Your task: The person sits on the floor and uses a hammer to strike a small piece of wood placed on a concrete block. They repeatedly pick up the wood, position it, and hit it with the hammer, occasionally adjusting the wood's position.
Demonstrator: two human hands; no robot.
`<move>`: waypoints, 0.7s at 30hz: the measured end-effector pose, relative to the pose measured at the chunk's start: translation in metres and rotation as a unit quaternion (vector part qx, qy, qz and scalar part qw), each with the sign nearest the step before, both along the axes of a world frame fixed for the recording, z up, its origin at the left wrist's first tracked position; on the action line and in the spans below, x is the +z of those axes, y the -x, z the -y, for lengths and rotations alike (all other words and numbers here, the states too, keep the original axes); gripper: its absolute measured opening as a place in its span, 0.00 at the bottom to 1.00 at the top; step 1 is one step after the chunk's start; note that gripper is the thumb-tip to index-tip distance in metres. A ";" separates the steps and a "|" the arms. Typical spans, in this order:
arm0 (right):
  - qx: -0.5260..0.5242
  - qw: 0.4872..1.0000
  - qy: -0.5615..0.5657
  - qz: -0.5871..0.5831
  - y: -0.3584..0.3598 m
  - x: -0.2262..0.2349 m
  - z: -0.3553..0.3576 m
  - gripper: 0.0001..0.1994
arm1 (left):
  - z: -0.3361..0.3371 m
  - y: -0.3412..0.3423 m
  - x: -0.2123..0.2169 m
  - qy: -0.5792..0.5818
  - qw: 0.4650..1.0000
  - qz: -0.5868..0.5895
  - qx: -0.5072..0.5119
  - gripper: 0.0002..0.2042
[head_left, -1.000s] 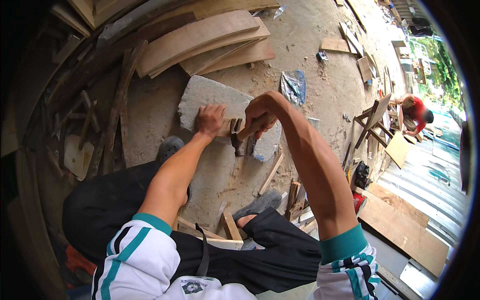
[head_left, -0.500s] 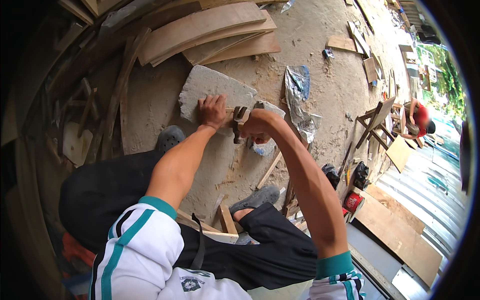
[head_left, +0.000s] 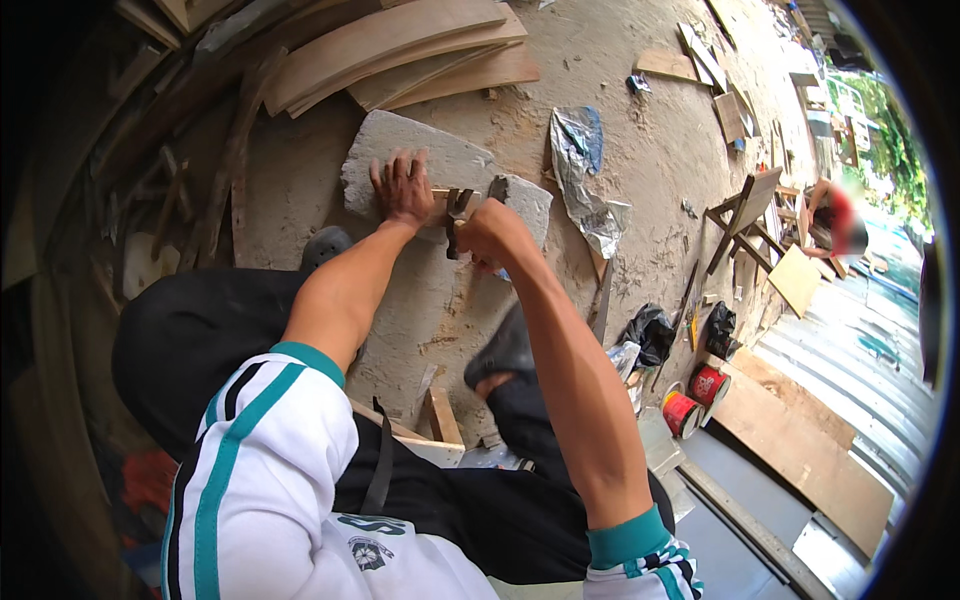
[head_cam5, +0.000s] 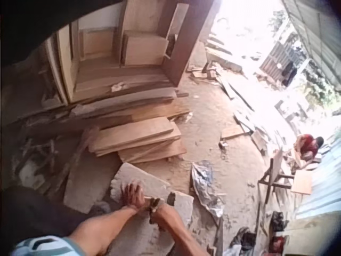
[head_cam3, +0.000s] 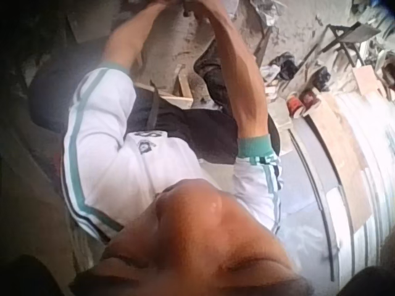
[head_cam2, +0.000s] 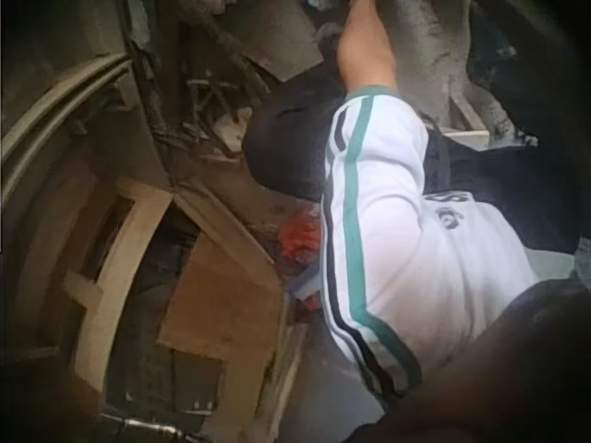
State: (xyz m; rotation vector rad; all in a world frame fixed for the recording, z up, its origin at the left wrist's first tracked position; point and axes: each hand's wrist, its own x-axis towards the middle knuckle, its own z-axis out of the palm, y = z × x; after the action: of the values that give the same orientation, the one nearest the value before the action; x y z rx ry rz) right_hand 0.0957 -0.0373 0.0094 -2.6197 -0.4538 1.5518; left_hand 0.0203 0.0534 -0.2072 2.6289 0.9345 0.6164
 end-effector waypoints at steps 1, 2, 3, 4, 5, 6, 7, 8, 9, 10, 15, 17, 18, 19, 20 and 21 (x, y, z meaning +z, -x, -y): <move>0.010 1.000 0.007 0.002 -0.004 -0.002 -0.003 0.09 | -0.002 -0.002 0.000 -0.024 1.000 0.011 0.009 0.22; 0.021 1.000 0.013 0.002 -0.008 -0.007 -0.005 0.10 | -0.004 -0.004 -0.003 0.000 1.000 0.007 0.008 0.22; 0.022 0.999 0.033 -0.001 -0.010 -0.012 -0.008 0.10 | -0.005 -0.007 -0.004 0.023 1.000 0.003 0.008 0.23; 0.026 0.998 0.050 -0.005 -0.012 -0.017 -0.013 0.09 | -0.006 -0.008 -0.008 0.046 0.999 -0.003 0.010 0.23; 0.031 0.997 0.069 -0.008 -0.014 -0.020 -0.015 0.09 | -0.007 -0.008 -0.011 0.063 0.998 0.006 0.013 0.23; 0.028 0.999 0.040 -0.003 -0.015 -0.022 -0.011 0.10 | -0.006 -0.007 -0.014 0.080 0.997 0.015 0.017 0.24; 0.029 1.000 0.011 -0.001 -0.011 -0.020 -0.009 0.10 | -0.009 -0.005 -0.019 0.096 0.995 0.022 0.026 0.24; 0.029 0.999 -0.016 0.001 -0.006 -0.017 -0.005 0.11 | -0.010 -0.003 -0.023 0.097 0.995 0.015 0.033 0.24; -0.001 1.000 -0.029 0.006 -0.001 -0.014 -0.003 0.11 | -0.011 -0.002 -0.026 0.099 0.994 0.009 0.041 0.24; -0.031 0.999 -0.040 0.012 0.003 -0.012 0.002 0.12 | -0.011 -0.001 -0.028 0.101 0.994 0.003 0.049 0.24; 0.024 0.989 -0.067 0.130 0.047 -0.021 0.048 0.16 | -0.011 -0.014 -0.009 0.059 0.997 -0.014 0.037 0.23; -0.004 0.992 -0.071 0.099 0.043 -0.014 0.042 0.16 | -0.013 -0.003 -0.015 0.059 0.997 -0.011 0.039 0.23; -0.010 0.994 -0.068 0.086 0.049 -0.023 0.050 0.17 | -0.010 0.003 -0.018 0.064 0.997 -0.006 0.045 0.22; 0.002 0.990 -0.086 0.110 0.052 -0.025 0.055 0.17 | -0.008 0.001 -0.018 0.070 0.996 0.006 0.052 0.22; 0.014 0.985 -0.104 0.135 0.057 -0.027 0.061 0.16 | -0.008 -0.001 -0.018 0.072 0.996 0.019 0.045 0.22; 0.025 0.979 -0.121 0.161 0.061 -0.030 0.066 0.16 | -0.009 -0.003 -0.017 0.074 0.996 0.032 0.038 0.21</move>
State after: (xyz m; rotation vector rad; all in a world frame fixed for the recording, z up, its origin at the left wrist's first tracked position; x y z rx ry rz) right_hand 0.0352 -0.1037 -0.0204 -2.6830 -0.6853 1.0055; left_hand 0.0238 0.0622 -0.2245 2.4381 1.0240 0.6210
